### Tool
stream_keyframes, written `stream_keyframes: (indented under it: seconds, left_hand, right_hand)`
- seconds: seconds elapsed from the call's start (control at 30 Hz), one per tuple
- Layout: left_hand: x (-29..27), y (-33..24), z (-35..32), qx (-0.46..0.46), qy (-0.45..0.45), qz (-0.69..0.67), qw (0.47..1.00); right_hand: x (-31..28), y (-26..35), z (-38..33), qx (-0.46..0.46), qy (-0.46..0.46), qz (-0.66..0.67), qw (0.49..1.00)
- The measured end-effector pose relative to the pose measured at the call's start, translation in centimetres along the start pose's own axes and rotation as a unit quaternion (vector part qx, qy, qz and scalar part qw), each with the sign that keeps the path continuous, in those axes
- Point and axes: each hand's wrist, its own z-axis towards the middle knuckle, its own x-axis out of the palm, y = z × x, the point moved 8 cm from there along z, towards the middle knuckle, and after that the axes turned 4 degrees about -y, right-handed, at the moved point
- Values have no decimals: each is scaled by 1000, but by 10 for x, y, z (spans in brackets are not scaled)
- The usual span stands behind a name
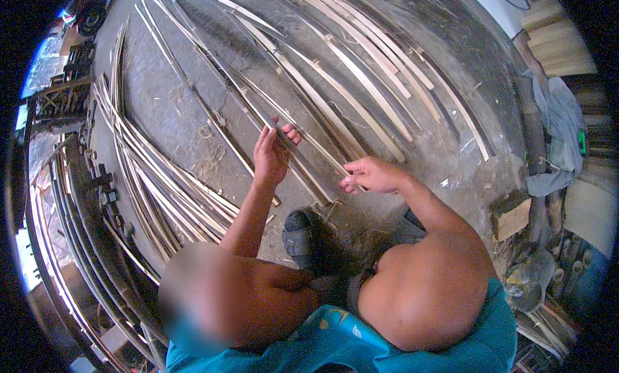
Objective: The person sits on the floor and repeatedly picks up thin bamboo strips, inspects them, and places them into a growing pile. The person handles the strips one at a time, occasionally adjusting the pile's alignment.
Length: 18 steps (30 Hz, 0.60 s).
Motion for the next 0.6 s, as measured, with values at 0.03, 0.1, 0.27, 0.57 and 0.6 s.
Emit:
stream_keyframes:
  seconds: [0.03,0.1,0.27,0.57,0.6]
  left_hand:
    - [2,-2,-1,-2,12,-9,1000]
    - [9,-6,-2,-9,36,-27,999]
    - [24,-28,-10,-22,45,-42,998]
    - [-9,-20,-11,-64,-2,-42,997]
    - [-11,-18,-12,-66,-8,-21,998]
  right_hand:
    - [6,0,0,12,26,15,999]
    - [13,-1,0,34,49,95,994]
    - [29,7,-3,37,100,228,968]
    - [13,42,-5,-7,43,211,977]
    - [12,44,-5,-9,44,205,978]
